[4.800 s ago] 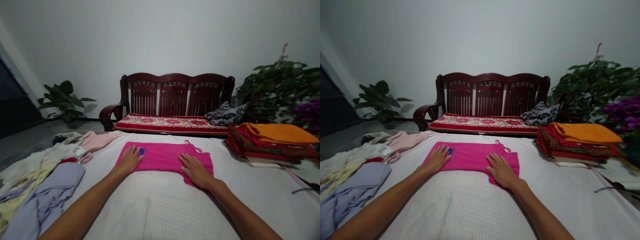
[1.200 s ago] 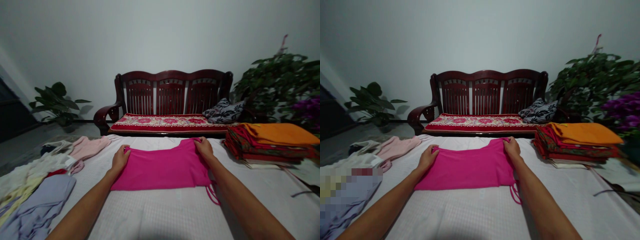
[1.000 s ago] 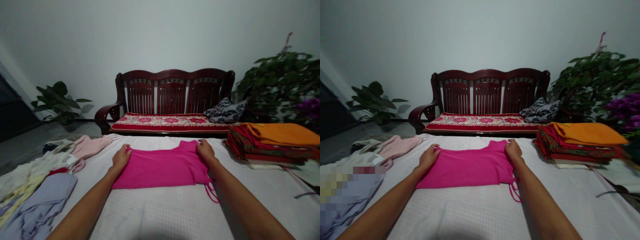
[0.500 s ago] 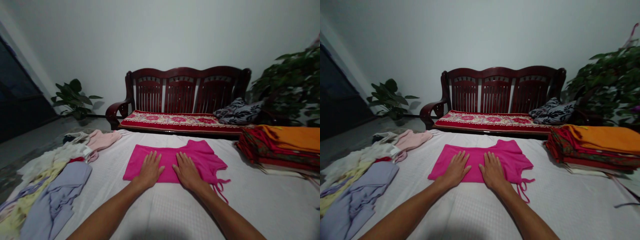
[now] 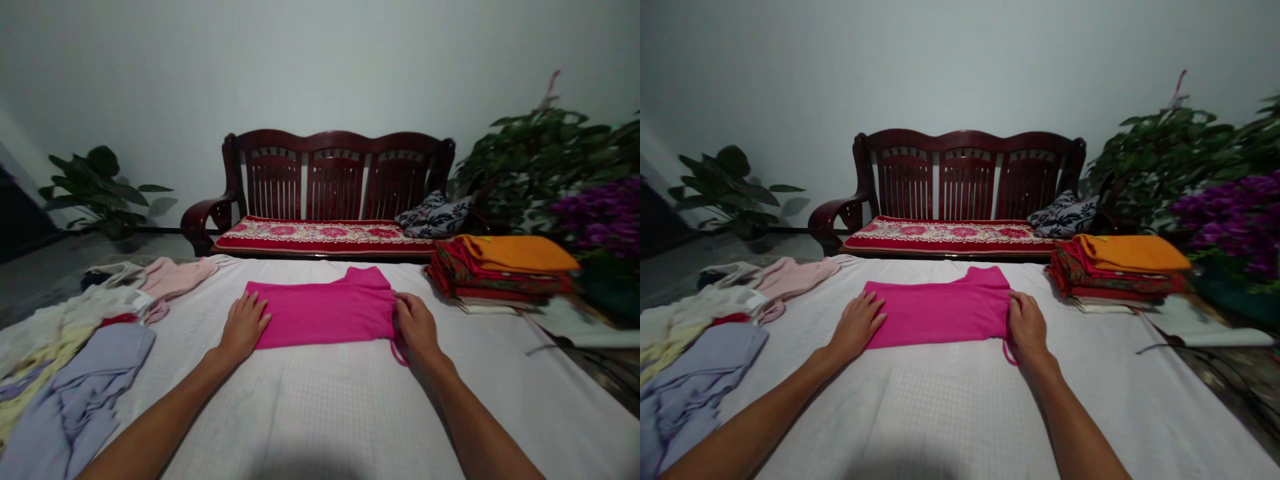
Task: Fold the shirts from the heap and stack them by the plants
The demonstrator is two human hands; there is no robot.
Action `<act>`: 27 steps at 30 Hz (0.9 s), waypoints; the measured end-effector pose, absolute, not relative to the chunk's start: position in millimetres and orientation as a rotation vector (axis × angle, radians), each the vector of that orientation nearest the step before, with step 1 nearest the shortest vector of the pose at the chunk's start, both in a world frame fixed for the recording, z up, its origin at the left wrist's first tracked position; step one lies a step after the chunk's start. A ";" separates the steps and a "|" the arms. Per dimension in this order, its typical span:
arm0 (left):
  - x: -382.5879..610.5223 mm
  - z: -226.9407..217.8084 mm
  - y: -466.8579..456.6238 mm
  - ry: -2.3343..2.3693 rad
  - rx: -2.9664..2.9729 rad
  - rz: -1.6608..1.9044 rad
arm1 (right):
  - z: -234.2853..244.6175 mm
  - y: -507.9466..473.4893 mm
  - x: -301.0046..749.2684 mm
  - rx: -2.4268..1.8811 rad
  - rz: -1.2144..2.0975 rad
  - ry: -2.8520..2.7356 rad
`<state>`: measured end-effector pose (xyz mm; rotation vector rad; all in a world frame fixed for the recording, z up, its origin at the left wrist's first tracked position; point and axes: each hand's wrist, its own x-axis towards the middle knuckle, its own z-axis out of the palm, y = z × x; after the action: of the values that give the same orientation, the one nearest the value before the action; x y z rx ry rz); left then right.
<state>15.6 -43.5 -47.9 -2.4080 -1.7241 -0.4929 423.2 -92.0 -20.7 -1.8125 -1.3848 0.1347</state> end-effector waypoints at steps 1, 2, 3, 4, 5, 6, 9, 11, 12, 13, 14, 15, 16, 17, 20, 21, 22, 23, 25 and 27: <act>13.4 -47.8 -50.4 -1.639 -2.473 -0.568 | -17.9 -97.0 432.2 -1.941 0.174 -1.341; 11.1 -47.4 -57.8 -1.551 -2.552 -0.633 | -15.3 -101.5 439.7 -2.075 0.232 -1.312; 8.7 -46.4 -65.5 -1.473 -2.629 -0.682 | -12.7 -105.1 445.3 -2.203 0.292 -1.291; 6.2 -45.2 -73.0 -1.412 -2.696 -0.713 | -10.3 -107.5 448.9 -2.315 0.342 -1.278; 3.7 -43.8 -79.9 -1.372 -2.749 -0.726 | -8.2 -108.6 450.8 -2.401 0.374 -1.273; 1.2 -42.3 -85.7 -1.351 -2.787 -0.723 | -6.5 -108.3 451.1 -2.463 0.391 -1.275; -6.3 -38.5 -95.1 -1.337 -2.841 -0.659 | -4.3 -100.6 446.8 -2.529 0.378 -1.298; -10.7 -37.0 -95.3 -1.342 -2.843 -0.605 | -5.7 -92.4 443.6 -2.527 0.345 -1.326; -12.7 -36.5 -94.2 -1.347 -2.837 -0.580 | -7.0 -88.3 442.7 -2.522 0.324 -1.340; -14.4 -36.0 -92.7 -1.356 -2.828 -0.555 | -8.6 -84.4 442.6 -2.514 0.302 -1.356; -15.9 -35.5 -91.1 -1.369 -2.816 -0.529 | -10.3 -81.0 443.2 -2.501 0.281 -1.376; -17.0 -34.6 -89.4 -1.384 -2.803 -0.501 | -12.0 -78.0 444.7 -2.483 0.263 -1.393; -17.5 -33.1 -88.1 -1.402 -2.790 -0.469 | -13.6 -75.4 447.0 -2.459 0.248 -1.401; -17.3 -30.9 -87.0 -1.421 -2.779 -0.433 | -15.1 -73.4 450.0 -2.431 0.240 -1.398; -9.1 -19.3 -86.7 -1.527 -2.722 -0.262 | -19.8 -68.9 462.2 -2.297 0.277 -1.364; -2.8 -14.1 -87.7 -1.566 -2.691 -0.194 | -21.6 -67.5 466.5 -2.241 0.306 -1.353; 5.8 -8.8 -89.3 -1.592 -2.662 -0.136 | -23.6 -66.2 470.5 -2.186 0.339 -1.347; 17.0 -3.8 -91.3 -1.598 -2.646 -0.101 | -25.7 -64.7 473.9 -2.140 0.371 -1.341; 47.3 3.9 -96.2 -1.536 -2.682 -0.127 | -29.8 -61.6 478.9 -2.094 0.417 -1.321; 87.2 7.0 -101.1 -1.408 -2.807 -0.246 | -33.0 -58.8 481.4 -2.082 0.440 -1.311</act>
<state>87.2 -101.1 7.0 -2.8066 -1.4082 -0.2465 481.4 -58.8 -33.0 -2.0820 -1.3112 0.4396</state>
